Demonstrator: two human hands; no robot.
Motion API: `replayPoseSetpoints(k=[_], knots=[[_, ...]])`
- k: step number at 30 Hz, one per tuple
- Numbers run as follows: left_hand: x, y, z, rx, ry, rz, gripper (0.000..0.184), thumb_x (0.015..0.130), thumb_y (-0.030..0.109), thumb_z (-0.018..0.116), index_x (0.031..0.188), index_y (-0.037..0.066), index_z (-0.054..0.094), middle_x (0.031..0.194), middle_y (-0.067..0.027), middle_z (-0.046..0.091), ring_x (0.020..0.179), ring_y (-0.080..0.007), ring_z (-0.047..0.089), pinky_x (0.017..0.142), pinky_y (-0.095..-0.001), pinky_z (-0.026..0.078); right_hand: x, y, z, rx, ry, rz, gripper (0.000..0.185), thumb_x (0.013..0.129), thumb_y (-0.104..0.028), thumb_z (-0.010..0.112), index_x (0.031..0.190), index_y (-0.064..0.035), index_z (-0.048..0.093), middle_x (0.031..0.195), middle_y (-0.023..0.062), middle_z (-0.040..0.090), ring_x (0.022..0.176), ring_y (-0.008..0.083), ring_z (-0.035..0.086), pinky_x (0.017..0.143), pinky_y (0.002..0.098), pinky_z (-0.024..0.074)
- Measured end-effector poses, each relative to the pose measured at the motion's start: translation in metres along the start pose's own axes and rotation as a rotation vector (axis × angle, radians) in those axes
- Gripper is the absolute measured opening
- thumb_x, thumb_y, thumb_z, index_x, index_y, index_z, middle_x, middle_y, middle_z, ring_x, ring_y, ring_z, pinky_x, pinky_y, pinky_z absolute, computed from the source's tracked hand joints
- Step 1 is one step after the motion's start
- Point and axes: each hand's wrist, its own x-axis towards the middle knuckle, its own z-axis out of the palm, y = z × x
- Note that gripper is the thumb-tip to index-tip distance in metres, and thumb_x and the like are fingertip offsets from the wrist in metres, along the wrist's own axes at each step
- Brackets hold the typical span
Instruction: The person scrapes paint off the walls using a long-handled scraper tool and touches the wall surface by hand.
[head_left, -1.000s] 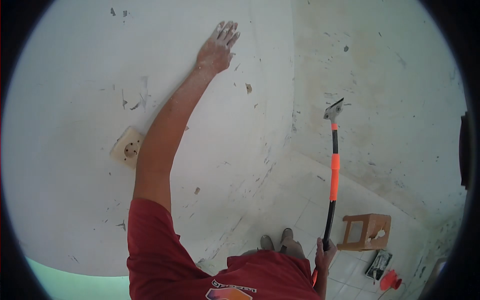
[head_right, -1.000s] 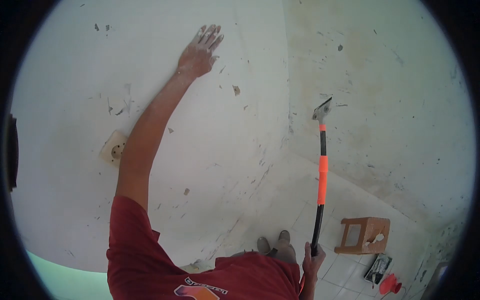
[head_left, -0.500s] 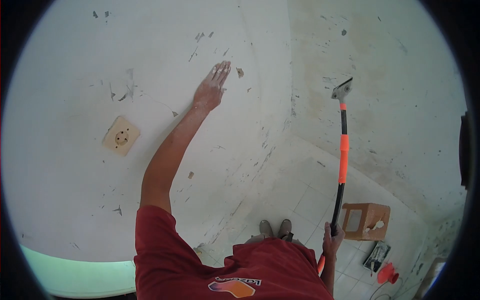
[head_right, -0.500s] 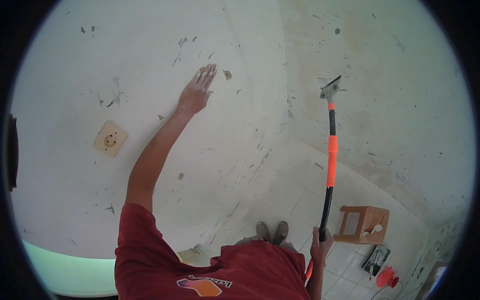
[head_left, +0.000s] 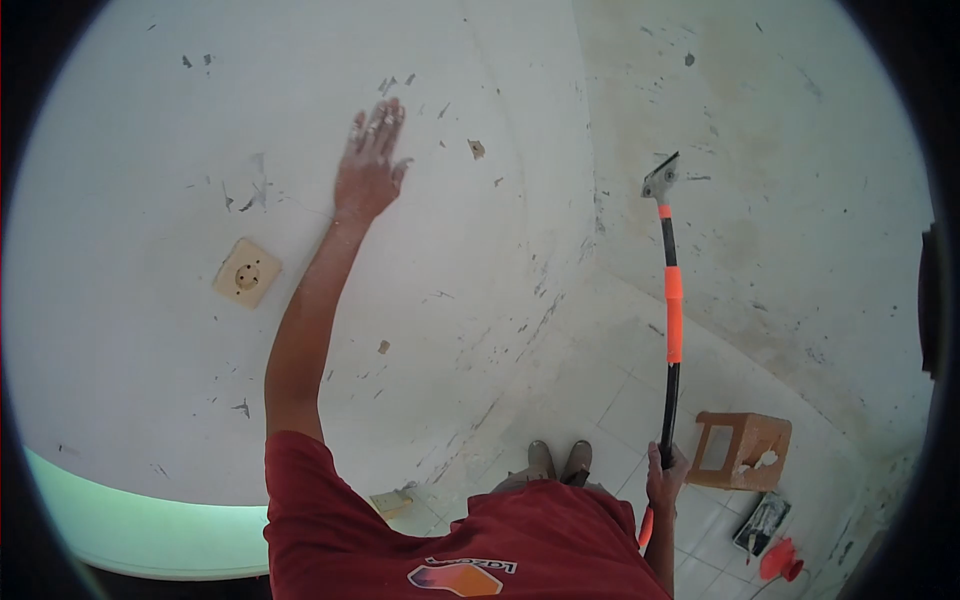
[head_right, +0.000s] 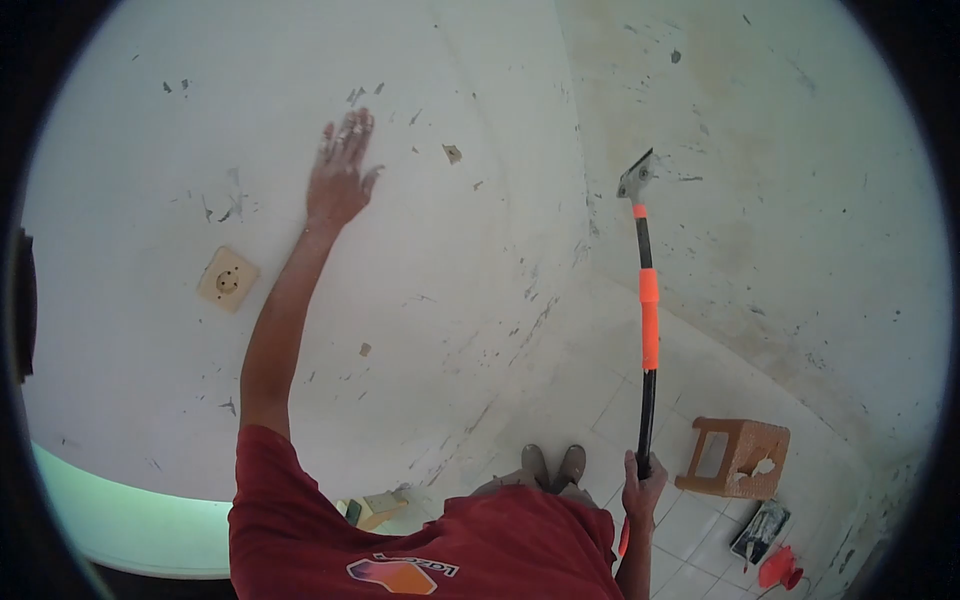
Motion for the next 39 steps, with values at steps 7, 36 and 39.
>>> replayPoseSetpoints(k=[7,36,39], knots=[[-0.023,0.028,0.019,0.078,-0.029,0.019,0.078,0.105,0.049,0.044,0.165,0.006,0.019,0.173,-0.0107,0.016,0.160,-0.0247,0.014,0.132,-0.0445,0.013,0.005,-0.002,0.001,0.058,-0.044,0.109,0.030,0.099,-0.020,0.070,0.078,-0.0024,0.058,0.064,-0.0054,0.043,0.060,0.0058,0.036,0.052,0.0288,0.0290],[-0.122,0.122,0.102,0.089,-0.328,0.399,0.080,0.104,0.042,0.045,0.164,0.000,0.015,0.174,-0.0114,0.015,0.160,-0.0237,0.012,0.132,-0.0425,0.009,-0.019,0.014,0.000,0.012,0.008,0.229,0.032,0.100,-0.027,0.069,0.082,-0.0016,0.062,0.063,-0.0052,0.043,0.058,0.0062,0.036,0.051,0.0292,0.0279],[-0.107,0.094,0.079,0.040,-0.238,0.263,0.080,0.104,0.044,0.044,0.164,0.000,0.016,0.174,-0.0114,0.014,0.160,-0.0232,0.012,0.132,-0.0428,0.009,-0.021,0.015,0.016,-0.002,0.003,0.202,0.033,0.100,-0.027,0.069,0.082,-0.0008,0.063,0.063,-0.0046,0.044,0.058,0.0067,0.037,0.052,0.0296,0.0287]])
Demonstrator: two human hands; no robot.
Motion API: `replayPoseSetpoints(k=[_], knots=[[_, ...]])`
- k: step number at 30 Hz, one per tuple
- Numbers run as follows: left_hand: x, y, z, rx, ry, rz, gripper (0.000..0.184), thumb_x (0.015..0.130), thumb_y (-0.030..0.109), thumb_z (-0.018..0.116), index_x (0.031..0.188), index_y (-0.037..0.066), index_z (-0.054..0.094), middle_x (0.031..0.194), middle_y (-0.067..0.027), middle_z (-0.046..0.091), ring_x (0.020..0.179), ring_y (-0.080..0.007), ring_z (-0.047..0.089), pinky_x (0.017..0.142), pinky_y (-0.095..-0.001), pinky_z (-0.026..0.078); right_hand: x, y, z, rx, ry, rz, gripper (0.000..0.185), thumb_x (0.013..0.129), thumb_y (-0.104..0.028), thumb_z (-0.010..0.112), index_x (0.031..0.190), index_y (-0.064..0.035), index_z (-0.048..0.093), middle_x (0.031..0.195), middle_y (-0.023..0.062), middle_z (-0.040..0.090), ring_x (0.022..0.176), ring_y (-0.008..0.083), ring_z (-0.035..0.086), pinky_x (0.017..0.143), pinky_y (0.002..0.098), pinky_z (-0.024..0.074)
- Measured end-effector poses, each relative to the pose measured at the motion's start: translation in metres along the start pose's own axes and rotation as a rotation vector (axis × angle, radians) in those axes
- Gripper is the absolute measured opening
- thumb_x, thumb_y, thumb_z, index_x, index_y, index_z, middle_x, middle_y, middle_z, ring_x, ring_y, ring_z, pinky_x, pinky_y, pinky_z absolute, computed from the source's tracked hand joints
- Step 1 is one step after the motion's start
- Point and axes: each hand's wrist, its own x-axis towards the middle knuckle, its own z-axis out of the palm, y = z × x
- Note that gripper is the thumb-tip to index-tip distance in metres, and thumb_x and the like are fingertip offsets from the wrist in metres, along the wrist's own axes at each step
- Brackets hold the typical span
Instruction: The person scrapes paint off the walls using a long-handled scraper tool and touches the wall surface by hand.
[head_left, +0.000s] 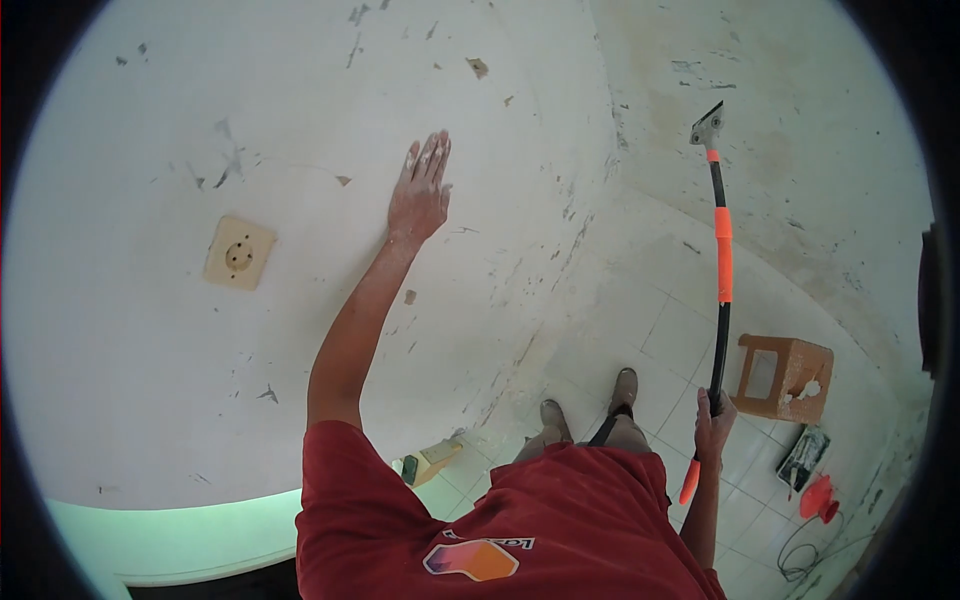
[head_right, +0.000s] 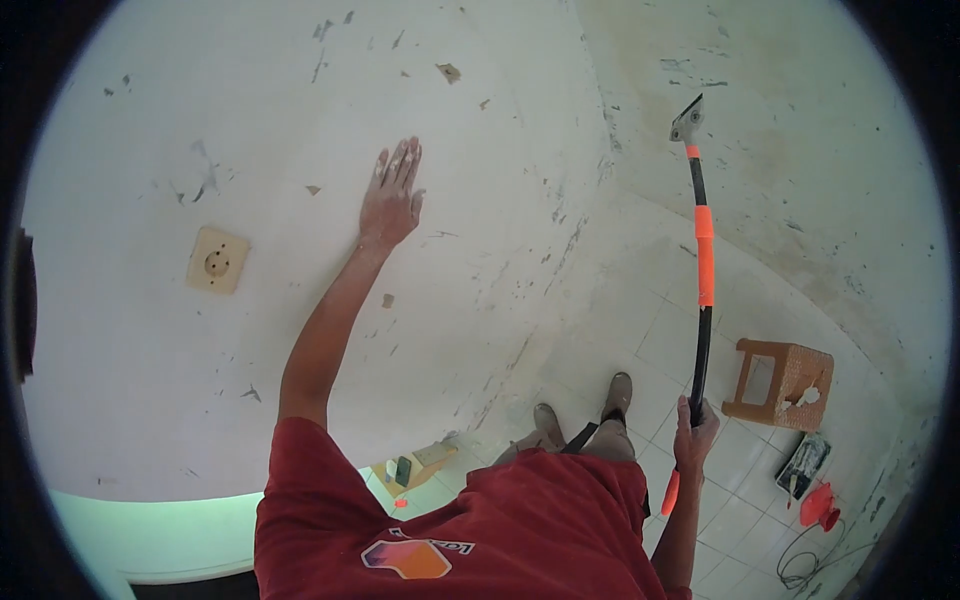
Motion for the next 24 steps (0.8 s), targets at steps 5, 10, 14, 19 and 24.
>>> replayPoseSetpoints(k=[5,10,14,19,24], knots=[[-0.024,0.005,0.009,0.087,0.017,0.038,0.077,0.105,0.041,0.043,0.164,0.000,0.018,0.173,-0.0143,0.016,0.160,-0.0268,0.014,0.132,-0.0440,0.010,-0.022,-0.012,0.043,0.041,-0.005,-0.008,0.034,0.100,-0.027,0.069,0.080,-0.0012,0.061,0.064,-0.0053,0.044,0.060,0.0066,0.038,0.052,0.0299,0.0293],[-0.063,0.078,0.082,0.178,-0.031,0.268,0.073,0.104,0.036,0.042,0.163,-0.001,0.020,0.173,-0.0147,0.016,0.160,-0.0283,0.014,0.131,-0.0452,0.010,-0.068,-0.022,0.074,0.052,-0.015,0.103,0.036,0.101,-0.026,0.068,0.075,-0.0048,0.055,0.064,-0.0063,0.042,0.060,0.0056,0.037,0.052,0.0296,0.0286],[-0.102,0.147,0.144,0.144,-0.162,0.446,0.073,0.103,0.033,0.043,0.163,-0.001,0.019,0.174,-0.0148,0.014,0.160,-0.0298,0.012,0.131,-0.0452,0.007,-0.111,0.004,0.083,-0.022,0.010,0.036,0.033,0.101,-0.031,0.069,0.081,-0.0065,0.060,0.059,-0.0063,0.047,0.049,0.0038,0.042,0.045,0.0255,0.0321],[-0.153,0.210,0.195,0.171,-0.290,0.635,0.072,0.105,0.036,0.039,0.164,0.000,0.016,0.175,-0.0129,0.011,0.161,-0.0298,0.007,0.131,-0.0471,0.001,-0.177,0.028,0.088,-0.052,0.055,0.147,0.036,0.100,-0.033,0.070,0.078,-0.0076,0.058,0.058,-0.0061,0.047,0.048,0.0040,0.042,0.044,0.0249,0.0327],[-0.224,0.250,0.246,0.222,-0.313,0.767,0.072,0.104,0.037,0.039,0.165,0.003,0.020,0.175,-0.0121,0.012,0.162,-0.0282,0.007,0.131,-0.0474,0.000,-0.234,0.046,0.094,-0.025,0.117,0.254,0.035,0.100,-0.032,0.070,0.079,-0.0077,0.058,0.057,-0.0069,0.046,0.046,0.0033,0.041,0.042,0.0242,0.0311]])
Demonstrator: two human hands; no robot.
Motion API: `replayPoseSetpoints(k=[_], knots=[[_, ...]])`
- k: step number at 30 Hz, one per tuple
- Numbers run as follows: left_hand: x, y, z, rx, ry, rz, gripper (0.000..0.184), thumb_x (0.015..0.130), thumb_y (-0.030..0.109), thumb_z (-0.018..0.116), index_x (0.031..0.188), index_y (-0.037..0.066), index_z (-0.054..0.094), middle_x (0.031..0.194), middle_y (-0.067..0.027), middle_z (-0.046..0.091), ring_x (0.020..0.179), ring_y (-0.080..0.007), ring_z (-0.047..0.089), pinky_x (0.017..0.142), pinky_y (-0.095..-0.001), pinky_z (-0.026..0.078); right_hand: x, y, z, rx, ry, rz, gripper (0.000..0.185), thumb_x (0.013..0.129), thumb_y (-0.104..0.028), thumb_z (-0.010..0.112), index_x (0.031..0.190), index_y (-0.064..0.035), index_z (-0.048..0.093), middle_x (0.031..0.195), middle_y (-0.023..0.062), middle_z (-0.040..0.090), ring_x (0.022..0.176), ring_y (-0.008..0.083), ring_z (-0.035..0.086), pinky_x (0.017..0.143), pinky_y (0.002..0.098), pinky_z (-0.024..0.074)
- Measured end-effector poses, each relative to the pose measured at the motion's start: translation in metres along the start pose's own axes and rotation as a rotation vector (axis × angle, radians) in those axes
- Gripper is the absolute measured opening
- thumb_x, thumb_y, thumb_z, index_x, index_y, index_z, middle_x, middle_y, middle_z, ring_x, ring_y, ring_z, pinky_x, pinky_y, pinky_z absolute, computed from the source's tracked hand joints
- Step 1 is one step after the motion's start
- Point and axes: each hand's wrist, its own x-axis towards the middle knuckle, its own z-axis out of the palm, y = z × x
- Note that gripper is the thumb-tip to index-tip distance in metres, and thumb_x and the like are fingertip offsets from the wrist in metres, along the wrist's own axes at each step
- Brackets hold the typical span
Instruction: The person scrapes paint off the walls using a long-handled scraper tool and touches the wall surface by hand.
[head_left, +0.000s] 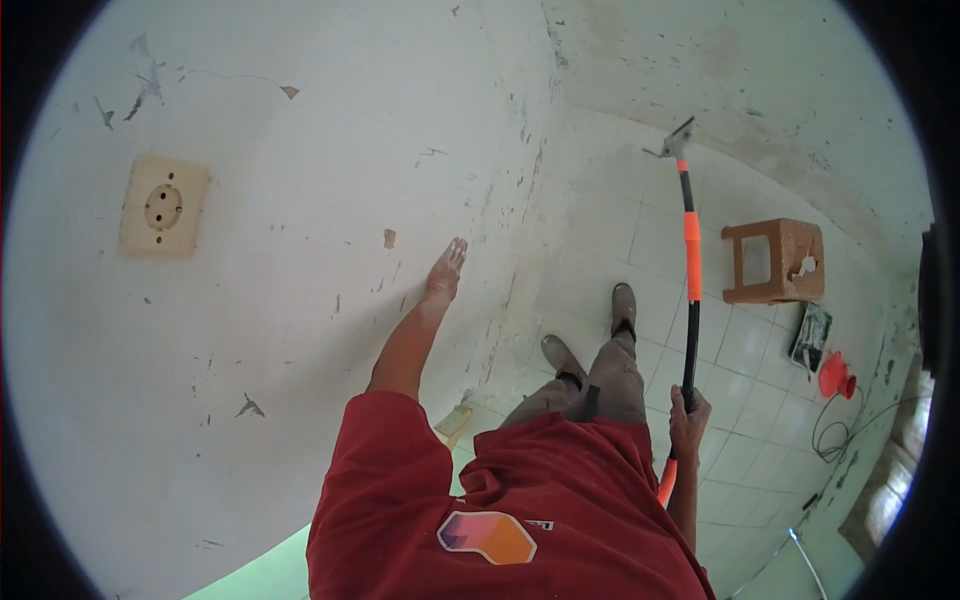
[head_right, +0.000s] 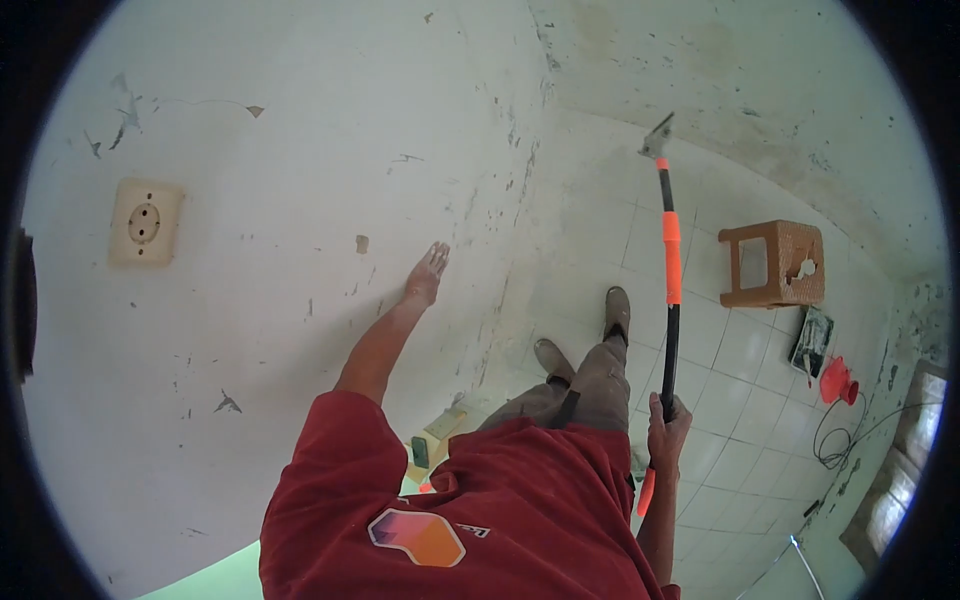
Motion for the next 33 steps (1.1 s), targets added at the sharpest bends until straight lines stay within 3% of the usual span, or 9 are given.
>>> replayPoseSetpoints(k=[5,10,14,20,26,28,30,31,33], knots=[[-0.040,0.063,0.027,-0.016,-0.064,0.148,0.070,0.105,0.037,0.039,0.164,0.004,0.022,0.175,-0.0121,0.012,0.162,-0.0280,0.007,0.131,-0.0481,0.000,-0.021,0.016,0.010,0.069,0.045,0.122,0.034,0.101,-0.031,0.069,0.080,-0.0059,0.060,0.058,-0.0075,0.045,0.049,0.0040,0.040,0.045,0.0270,0.0300],[-0.040,0.056,0.008,-0.010,-0.182,0.290,0.071,0.106,0.036,0.039,0.165,0.003,0.018,0.175,-0.0108,0.010,0.161,-0.0309,0.005,0.130,-0.0511,-0.001,-0.023,0.045,0.015,0.082,0.070,0.134,0.033,0.101,-0.033,0.070,0.085,-0.0050,0.062,0.056,-0.0081,0.044,0.045,0.0024,0.039,0.041,0.0240,0.0285],[0.018,-0.001,-0.011,-0.053,-0.020,-0.033,0.074,0.103,0.034,0.043,0.164,0.000,0.018,0.174,-0.0157,0.014,0.160,-0.0319,0.011,0.130,-0.0513,0.003,-0.031,0.052,0.017,0.069,0.065,0.158,0.034,0.101,-0.034,0.070,0.085,-0.0051,0.061,0.057,-0.0084,0.043,0.047,0.0021,0.039,0.042,0.0237,0.0282],[0.068,-0.122,-0.067,-0.004,0.059,-0.170,0.074,0.102,0.031,0.042,0.163,-0.002,0.019,0.173,-0.0164,0.016,0.160,-0.0322,0.014,0.130,-0.0484,0.007,-0.029,0.059,0.020,0.038,0.014,0.202,0.036,0.102,-0.031,0.068,0.083,-0.0013,0.061,0.061,-0.0068,0.042,0.054,0.0047,0.035,0.048,0.0288,0.0261],[0.069,-0.037,-0.022,0.022,0.010,-0.148,0.073,0.104,0.036,0.042,0.163,-0.003,0.021,0.172,-0.0184,0.017,0.160,-0.0358,0.013,0.130,-0.0495,0.007,-0.006,0.054,0.016,-0.008,-0.036,0.202,0.036,0.103,-0.036,0.065,0.084,-0.0069,0.057,0.058,-0.0080,0.042,0.048,0.0028,0.037,0.043,0.0253,0.0290],[0.045,-0.001,-0.027,-0.481,-0.231,0.111,0.076,0.103,0.040,0.047,0.162,-0.003,0.025,0.170,-0.0212,0.023,0.159,-0.0381,0.015,0.130,-0.0506,0.006,0.004,0.025,0.010,-0.007,-0.082,0.215,0.034,0.104,-0.034,0.064,0.087,-0.0057,0.058,0.060,-0.0068,0.043,0.049,0.0034,0.039,0.044,0.0255,0.0308],[0.027,0.056,-0.010,-0.821,-0.205,0.268,0.079,0.101,0.043,0.052,0.161,-0.001,0.027,0.167,-0.0229,0.029,0.157,-0.0406,0.020,0.129,-0.0532,0.005,0.015,-0.010,0.012,-0.010,-0.138,0.225,0.031,0.105,-0.032,0.062,0.091,-0.0045,0.058,0.062,-0.0057,0.045,0.051,0.0041,0.041,0.045,0.0256,0.0326],[0.024,0.101,0.013,-0.994,-0.031,0.341,0.076,0.101,0.044,0.053,0.160,0.002,0.031,0.165,-0.0220,0.034,0.156,-0.0393,0.024,0.129,-0.0553,0.005,0.019,-0.027,0.017,-0.016,-0.197,0.177,0.030,0.105,-0.030,0.059,0.096,-0.0012,0.059,0.066,-0.0016,0.049,0.055,0.0070,0.044,0.049,0.0277,0.0360],[-0.034,0.116,-0.056,-1.542,-0.060,0.072,0.068,0.103,0.040,0.055,0.159,0.007,0.035,0.161,-0.0187,0.042,0.150,-0.0340,0.038,0.123,-0.0530,0.032,0.030,-0.045,0.026,-0.029,-0.315,0.142,0.026,0.104,-0.022,0.054,0.105,0.0032,0.059,0.072,0.0051,0.056,0.060,0.0119,0.051,0.055,0.0305,0.0436]])
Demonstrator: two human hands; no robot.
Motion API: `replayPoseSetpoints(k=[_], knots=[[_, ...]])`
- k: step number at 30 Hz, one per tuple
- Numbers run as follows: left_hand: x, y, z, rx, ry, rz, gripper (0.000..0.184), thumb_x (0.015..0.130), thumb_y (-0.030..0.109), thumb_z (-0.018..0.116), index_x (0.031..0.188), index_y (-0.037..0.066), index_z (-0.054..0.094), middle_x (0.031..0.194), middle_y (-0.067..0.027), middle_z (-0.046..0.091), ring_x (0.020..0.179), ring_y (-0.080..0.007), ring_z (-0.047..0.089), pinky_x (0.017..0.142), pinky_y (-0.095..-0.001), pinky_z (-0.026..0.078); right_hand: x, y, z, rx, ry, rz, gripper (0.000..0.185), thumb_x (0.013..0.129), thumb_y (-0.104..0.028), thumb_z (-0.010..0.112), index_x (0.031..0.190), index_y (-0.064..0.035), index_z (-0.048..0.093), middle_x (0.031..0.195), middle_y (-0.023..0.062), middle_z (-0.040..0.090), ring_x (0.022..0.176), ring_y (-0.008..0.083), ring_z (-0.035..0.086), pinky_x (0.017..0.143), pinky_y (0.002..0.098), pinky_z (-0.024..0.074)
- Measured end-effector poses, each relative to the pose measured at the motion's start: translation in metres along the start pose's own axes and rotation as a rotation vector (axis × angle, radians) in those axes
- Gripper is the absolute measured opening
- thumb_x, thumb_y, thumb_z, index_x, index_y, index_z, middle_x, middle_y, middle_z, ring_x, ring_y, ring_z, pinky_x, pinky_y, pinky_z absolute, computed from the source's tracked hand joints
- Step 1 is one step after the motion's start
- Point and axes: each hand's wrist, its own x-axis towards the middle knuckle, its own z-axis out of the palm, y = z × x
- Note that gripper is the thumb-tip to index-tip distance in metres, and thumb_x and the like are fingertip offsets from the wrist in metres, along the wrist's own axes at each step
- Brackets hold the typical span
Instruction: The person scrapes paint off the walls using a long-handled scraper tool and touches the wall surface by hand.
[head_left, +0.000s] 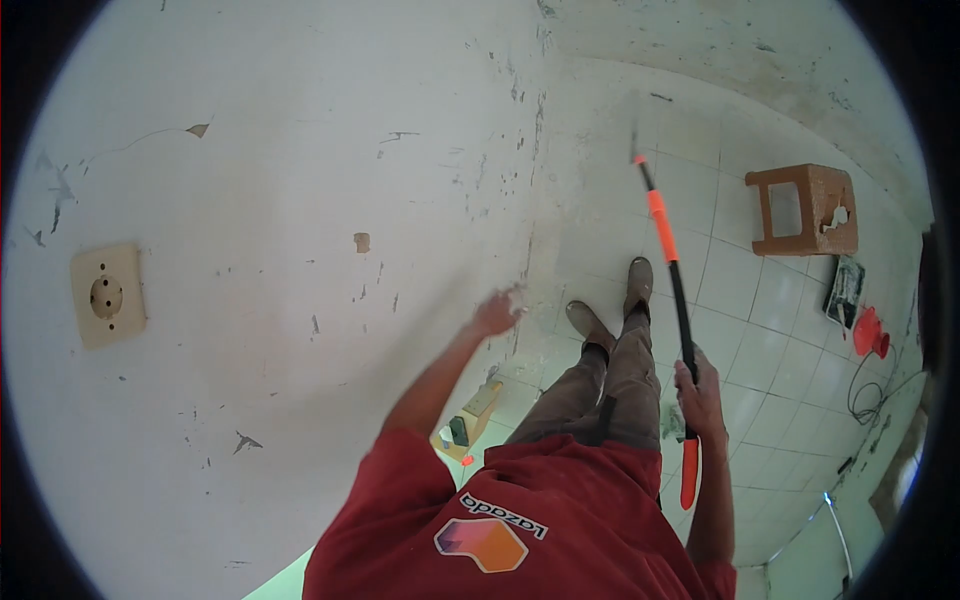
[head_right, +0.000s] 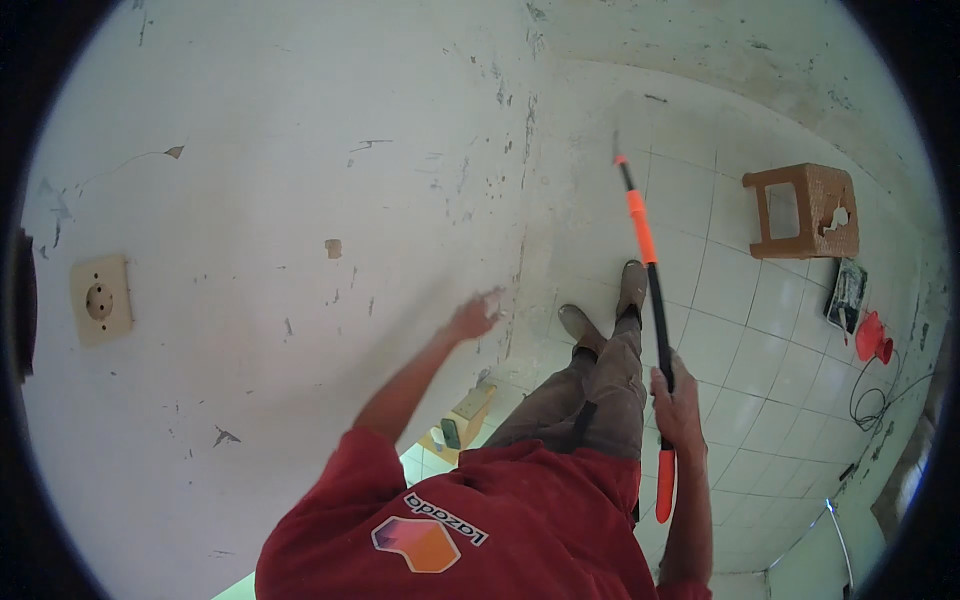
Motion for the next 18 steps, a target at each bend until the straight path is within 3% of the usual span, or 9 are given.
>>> replayPoseSetpoints(k=[1,2,5,7,11,13,14,16,18], knots=[[-0.001,0.006,0.024,-0.243,0.112,0.087,0.066,0.102,0.037,0.058,0.158,0.007,0.039,0.155,-0.0195,0.050,0.141,-0.0382,0.050,0.116,-0.0481,0.043,0.005,-0.008,0.003,-0.006,0.004,-0.008,0.026,0.104,-0.022,0.054,0.105,0.0032,0.059,0.072,0.0051,0.056,0.060,0.0119,0.051,0.055,0.0305,0.0436],[-0.018,0.031,0.021,-0.533,0.158,0.184,0.069,0.102,0.047,0.058,0.153,0.002,0.044,0.148,-0.0230,0.057,0.135,-0.0405,0.056,0.114,-0.0518,0.043,0.008,-0.017,0.007,-0.013,-0.105,-0.063,0.024,0.103,-0.021,0.055,0.104,0.0024,0.059,0.072,0.0046,0.056,0.060,0.0114,0.051,0.055,0.0305,0.0438],[-0.032,0.088,0.022,-1.180,0.094,0.068,0.071,0.104,0.050,0.056,0.155,0.003,0.043,0.147,-0.0197,0.059,0.129,-0.0380,0.061,0.108,-0.0509,0.047,0.005,-0.051,0.030,0.049,-0.308,0.006,0.017,0.100,-0.018,0.055,0.099,-0.0011,0.058,0.072,0.0019,0.056,0.060,0.0095,0.051,0.055,0.0299,0.0434],[-0.026,0.114,0.007,-1.834,0.065,0.025,0.069,0.104,0.053,0.055,0.152,0.004,0.046,0.143,-0.0184,0.061,0.121,-0.0346,0.066,0.104,-0.0516,0.049,0.002,-0.062,0.052,0.033,-0.467,-0.011,0.015,0.100,-0.017,0.056,0.095,-0.0026,0.056,0.071,-0.0002,0.056,0.059,0.0082,0.051,0.053,0.0287,0.0421],[-0.025,0.153,-0.065,-2.200,0.096,-0.130,0.062,0.105,0.055,0.053,0.141,0.005,0.053,0.124,-0.0145,0.068,0.094,-0.0266,0.071,0.087,-0.0411,0.056,-0.018,-0.089,0.085,0.114,-0.543,0.011,0.016,0.099,-0.017,0.057,0.091,-0.0033,0.053,0.068,-0.0010,0.054,0.056,0.0076,0.051,0.049,0.0276,0.0399],[-0.005,0.130,-0.057,-2.251,0.345,-0.002,0.053,0.106,0.056,0.051,0.124,0.007,0.056,0.099,-0.0065,0.066,0.070,-0.0152,0.062,0.065,-0.0276,0.053,-0.028,-0.091,0.087,0.203,-0.581,0.053,0.020,0.097,-0.013,0.059,0.110,0.0023,0.061,0.069,-0.0007,0.055,0.054,0.0078,0.052,0.047,0.0271,0.0394],[-0.005,0.132,-0.060,-2.398,0.302,0.021,0.047,0.106,0.055,0.051,0.115,0.009,0.055,0.084,-0.0003,0.057,0.058,-0.0093,0.049,0.051,-0.0225,0.043,-0.037,-0.096,0.081,0.205,-0.571,0.046,0.020,0.097,-0.013,0.059,0.110,0.0023,0.061,0.069,-0.0007,0.055,0.054,0.0078,0.052,0.047,0.0271,0.0394],[-0.015,0.141,-0.070,-2.359,0.372,0.062,0.045,0.106,0.053,0.052,0.114,0.009,0.055,0.084,-0.0004,0.056,0.058,-0.0093,0.049,0.052,-0.0225,0.043,-0.068,-0.116,0.058,0.249,-0.558,0.060,0.049,0.095,-0.006,0.059,0.142,0.0062,0.053,0.073,0.0009,0.057,0.054,0.0080,0.053,0.046,0.0267,0.0422],[-0.029,0.154,-0.083,-2.273,0.521,0.040,0.042,0.105,0.051,0.056,0.112,0.009,0.054,0.084,-0.0005,0.057,0.060,-0.0095,0.051,0.053,-0.0224,0.044,-0.101,-0.130,0.028,0.392,-0.613,0.077,0.073,0.091,0.001,0.060,0.159,0.0053,0.034,0.082,0.0066,0.064,0.058,0.0096,0.058,0.049,0.0269,0.0486]])
